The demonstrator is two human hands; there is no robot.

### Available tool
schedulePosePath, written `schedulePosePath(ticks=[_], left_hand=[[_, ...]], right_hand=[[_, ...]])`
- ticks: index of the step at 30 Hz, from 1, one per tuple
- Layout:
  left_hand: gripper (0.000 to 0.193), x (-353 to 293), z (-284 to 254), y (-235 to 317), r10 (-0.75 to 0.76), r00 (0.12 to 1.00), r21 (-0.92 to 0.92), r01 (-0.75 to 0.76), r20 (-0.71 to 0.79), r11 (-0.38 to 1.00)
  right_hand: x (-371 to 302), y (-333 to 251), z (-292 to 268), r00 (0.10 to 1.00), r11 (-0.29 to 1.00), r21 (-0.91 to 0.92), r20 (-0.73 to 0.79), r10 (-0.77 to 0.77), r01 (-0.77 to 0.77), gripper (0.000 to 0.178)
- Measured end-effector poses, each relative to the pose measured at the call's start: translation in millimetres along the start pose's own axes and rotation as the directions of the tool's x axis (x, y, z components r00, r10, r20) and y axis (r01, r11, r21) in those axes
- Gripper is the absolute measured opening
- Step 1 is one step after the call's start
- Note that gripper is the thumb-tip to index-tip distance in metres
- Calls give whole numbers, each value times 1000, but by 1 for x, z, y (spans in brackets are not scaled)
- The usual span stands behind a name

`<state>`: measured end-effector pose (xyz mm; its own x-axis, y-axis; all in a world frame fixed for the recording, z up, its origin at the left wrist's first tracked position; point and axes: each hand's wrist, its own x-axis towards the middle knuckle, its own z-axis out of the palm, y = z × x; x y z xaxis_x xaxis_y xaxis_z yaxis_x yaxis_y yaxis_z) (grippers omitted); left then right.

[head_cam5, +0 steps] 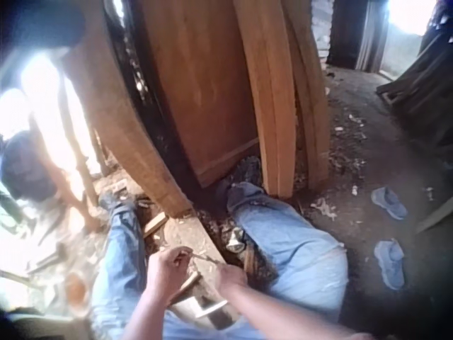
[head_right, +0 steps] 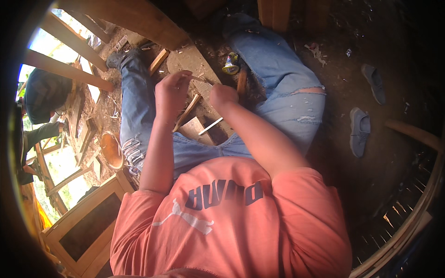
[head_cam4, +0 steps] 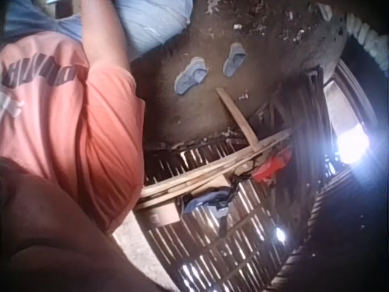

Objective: The person sits on the ground and uses a knife to shave and shape a small wooden stick. They repeatedly rotate the stick and scrape its surface to smooth it. The person occasionally pauses to inspect the stick before continuing to shape it.

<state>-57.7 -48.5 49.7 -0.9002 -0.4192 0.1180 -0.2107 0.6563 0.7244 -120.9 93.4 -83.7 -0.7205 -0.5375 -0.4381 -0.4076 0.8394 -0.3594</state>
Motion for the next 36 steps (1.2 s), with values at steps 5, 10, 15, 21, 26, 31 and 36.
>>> schedulePosePath(ticks=[5,10,15,21,26,31,36], left_hand=[[13,2,7,9,-3,999,-24,2,-49,1000],[12,-2,-1,-4,-75,994,-23,74,-84,997],[13,-7,-3,-6,-115,989,-34,112,-96,993],[10,-9,8,-3,-116,983,-95,104,-139,990],[10,-10,8,-1,-93,988,-45,88,-125,995],[11,-13,10,-4,-63,988,-44,58,-142,997],[12,-16,11,-3,-67,985,-20,65,-158,998]], right_hand=[[5,16,3,992,994,59,-96,-83,89,22],[-7,14,-34,989,986,83,18,-146,144,25],[-33,-14,-77,994,985,142,33,-100,94,28],[-20,-4,-49,993,991,91,60,-103,97,28],[-22,-5,-48,991,983,125,19,-136,132,31],[-26,-8,-51,988,971,182,-9,-156,155,31],[-19,-8,-43,993,981,155,17,-120,116,30]])
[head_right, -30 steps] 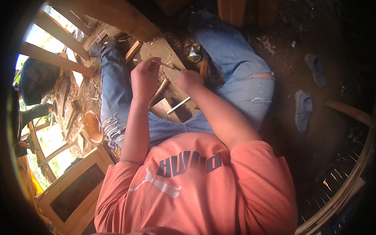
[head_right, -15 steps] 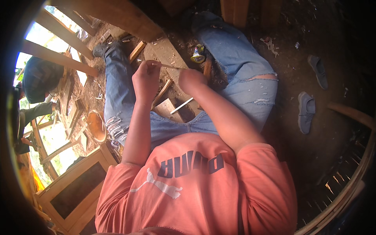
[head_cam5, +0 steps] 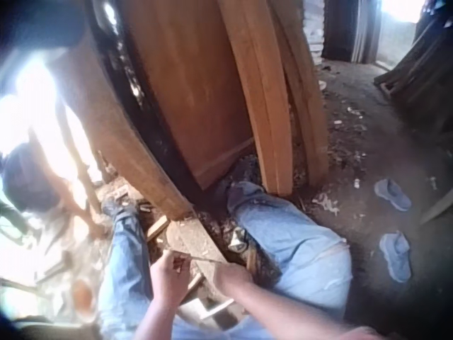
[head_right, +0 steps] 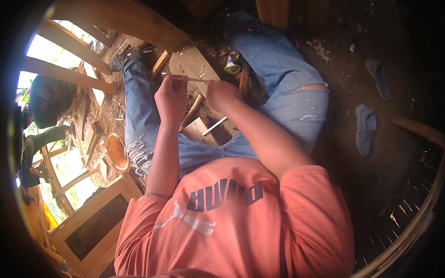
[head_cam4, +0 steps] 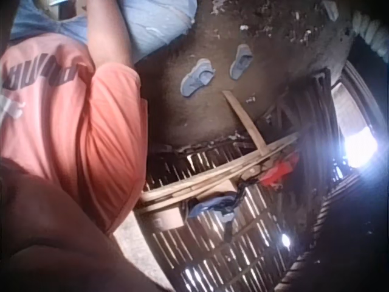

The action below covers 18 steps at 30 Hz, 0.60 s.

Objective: The person sits on the ground and uses a knife to shave and shape a small wooden stick. They repeatedly rotate the stick and scrape its surface to smooth it. The person occasionally pauses to inspect the stick before continuing to shape it.

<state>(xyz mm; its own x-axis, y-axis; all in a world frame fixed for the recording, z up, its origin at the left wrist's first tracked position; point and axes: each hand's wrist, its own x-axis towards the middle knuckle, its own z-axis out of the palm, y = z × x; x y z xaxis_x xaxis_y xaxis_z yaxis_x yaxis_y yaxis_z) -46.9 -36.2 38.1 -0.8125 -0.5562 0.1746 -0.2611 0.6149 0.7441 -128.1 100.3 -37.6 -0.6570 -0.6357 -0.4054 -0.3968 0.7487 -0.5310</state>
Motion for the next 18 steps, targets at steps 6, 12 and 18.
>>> schedulePosePath(ticks=[6,12,18], left_hand=[[10,0,-2,4,7,1000,96,-6,-8,995],[9,0,1,3,16,1000,55,-15,-5,998],[10,2,3,2,53,998,23,-53,-20,998]], right_hand=[[4,7,2,999,999,6,-5,-40,40,30],[10,14,10,999,999,-18,-25,-36,36,30],[7,18,19,997,997,34,-33,-63,65,30]])
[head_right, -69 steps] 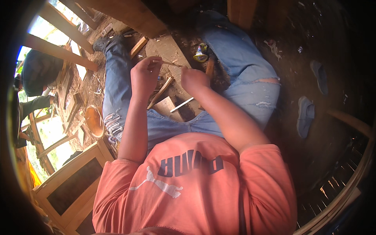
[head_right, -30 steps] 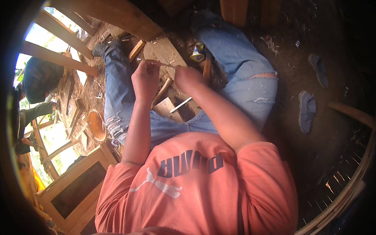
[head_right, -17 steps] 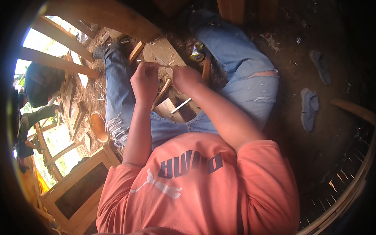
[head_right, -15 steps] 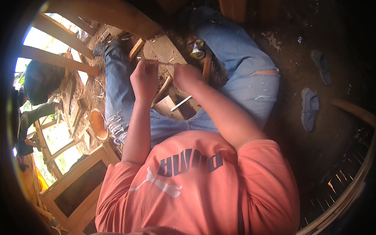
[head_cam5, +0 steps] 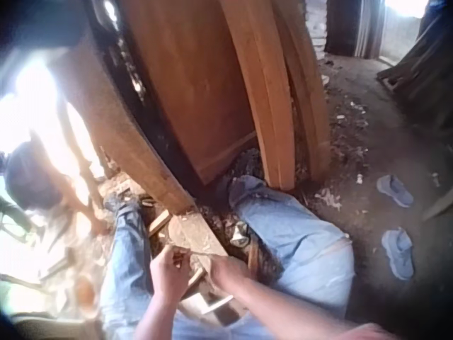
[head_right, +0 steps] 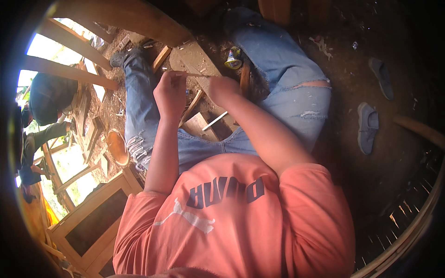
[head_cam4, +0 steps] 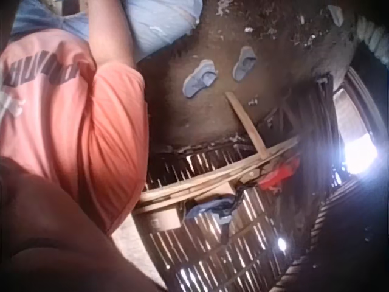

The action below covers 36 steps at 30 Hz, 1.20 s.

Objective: The person sits on the ground and uses a knife to shave and shape a small wooden stick. They repeatedly rotate the stick and scrape its surface to smooth it. The person occasionally pauses to inspect the stick before continuing to shape it.

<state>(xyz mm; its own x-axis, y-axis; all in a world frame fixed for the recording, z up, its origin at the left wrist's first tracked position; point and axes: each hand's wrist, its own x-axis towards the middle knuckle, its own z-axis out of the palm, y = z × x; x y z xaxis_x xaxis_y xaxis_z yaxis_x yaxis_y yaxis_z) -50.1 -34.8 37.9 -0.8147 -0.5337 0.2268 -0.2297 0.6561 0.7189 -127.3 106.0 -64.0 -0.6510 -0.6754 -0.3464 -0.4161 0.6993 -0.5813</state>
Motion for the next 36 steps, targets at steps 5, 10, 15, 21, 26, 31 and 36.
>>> schedulePosePath(ticks=[5,10,15,21,26,31,36], left_hand=[[9,-2,-3,-3,-43,999,-9,43,-12,999],[10,2,-2,3,-20,1000,6,20,-7,1000],[11,-2,-4,-2,-28,1000,46,28,-7,999],[10,-6,-3,0,-34,999,27,34,-5,999],[9,-12,-3,-3,-50,999,6,50,1,999],[8,-3,-3,-5,-78,996,21,79,-33,997],[7,-8,-3,-5,-64,998,12,64,-23,998]], right_hand=[[-8,-29,-29,991,995,41,-107,-84,88,29],[3,-9,-12,997,996,-67,-47,-55,52,26],[5,-8,-16,1000,998,-63,-4,-14,14,25],[14,9,-4,997,997,-58,45,55,-52,28],[6,-15,-13,994,998,-52,-99,-49,44,32],[10,-7,-9,1000,995,-97,10,-12,13,29],[8,0,-7,1000,994,-107,25,-10,12,29]])
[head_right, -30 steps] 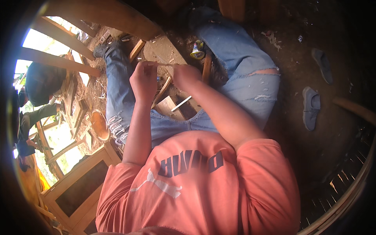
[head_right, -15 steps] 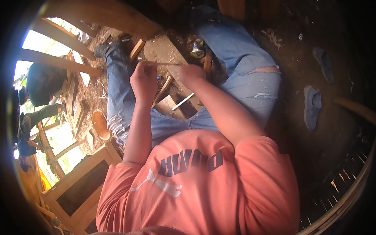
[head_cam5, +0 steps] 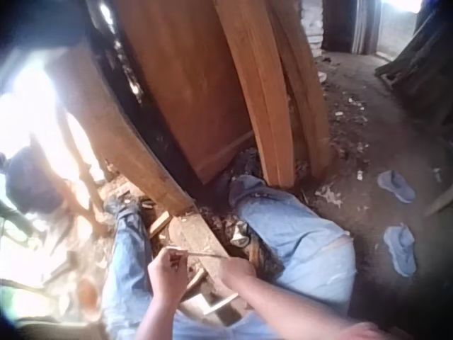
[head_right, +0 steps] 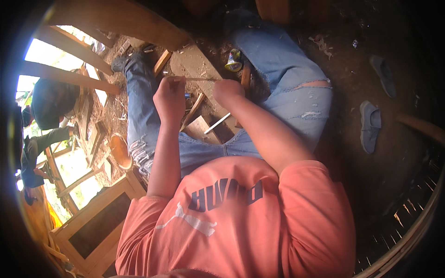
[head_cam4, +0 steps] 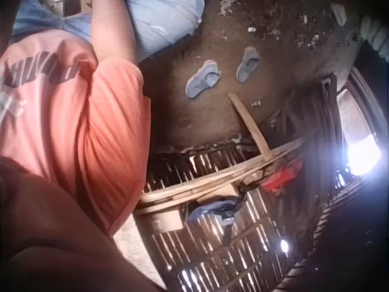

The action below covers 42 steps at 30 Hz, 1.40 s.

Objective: The person sits on the ground and uses a knife to shave and shape a small wooden stick. They repeatedly rotate the stick and scrape its surface to smooth it. The person occasionally pauses to inspect the stick before continuing to shape it.

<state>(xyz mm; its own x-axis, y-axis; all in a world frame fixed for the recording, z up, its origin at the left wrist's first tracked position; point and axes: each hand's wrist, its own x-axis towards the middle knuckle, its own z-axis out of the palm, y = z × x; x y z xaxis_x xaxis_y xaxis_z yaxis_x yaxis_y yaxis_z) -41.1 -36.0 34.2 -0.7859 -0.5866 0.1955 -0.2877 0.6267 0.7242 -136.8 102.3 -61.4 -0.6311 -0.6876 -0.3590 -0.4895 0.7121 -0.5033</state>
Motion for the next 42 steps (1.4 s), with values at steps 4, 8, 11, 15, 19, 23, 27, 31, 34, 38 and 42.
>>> schedulePosePath(ticks=[4,8,11,15,19,23,27,31,34,38,42], left_hand=[[9,0,1,-1,21,999,-17,-20,31,1000],[9,0,2,-3,69,997,-7,-69,26,998],[9,-3,3,-5,67,997,-10,-67,23,998],[9,-3,2,-1,41,999,-2,-41,30,999],[9,0,1,3,69,997,-20,-68,24,997],[8,-1,4,-4,70,997,-68,-68,21,995],[9,0,1,7,31,998,8,-31,55,999],[9,-1,4,-1,127,991,-68,-125,32,990],[9,-2,6,6,68,997,-41,-66,45,997],[10,-9,4,-6,74,997,-58,-73,19,996],[10,-5,5,0,101,994,-64,-99,31,993]], right_hand=[[-4,-8,-4,999,999,47,-47,-25,27,29],[-6,-17,-18,994,997,60,-103,-44,51,30],[-14,-22,-20,999,995,95,-31,-7,10,30],[-5,-4,-6,999,999,42,-45,-21,23,27],[-13,-10,-8,1000,997,77,-23,-13,15,28],[-1,-7,-5,998,997,66,-45,-45,47,29],[0,0,-4,1000,996,84,-11,4,-3,28],[-3,0,13,1000,997,75,-16,-7,8,28],[6,22,23,999,997,78,-34,4,-2,29],[-10,-20,-12,992,974,216,-121,-40,66,32],[-5,3,16,994,985,172,-110,-4,23,32]])
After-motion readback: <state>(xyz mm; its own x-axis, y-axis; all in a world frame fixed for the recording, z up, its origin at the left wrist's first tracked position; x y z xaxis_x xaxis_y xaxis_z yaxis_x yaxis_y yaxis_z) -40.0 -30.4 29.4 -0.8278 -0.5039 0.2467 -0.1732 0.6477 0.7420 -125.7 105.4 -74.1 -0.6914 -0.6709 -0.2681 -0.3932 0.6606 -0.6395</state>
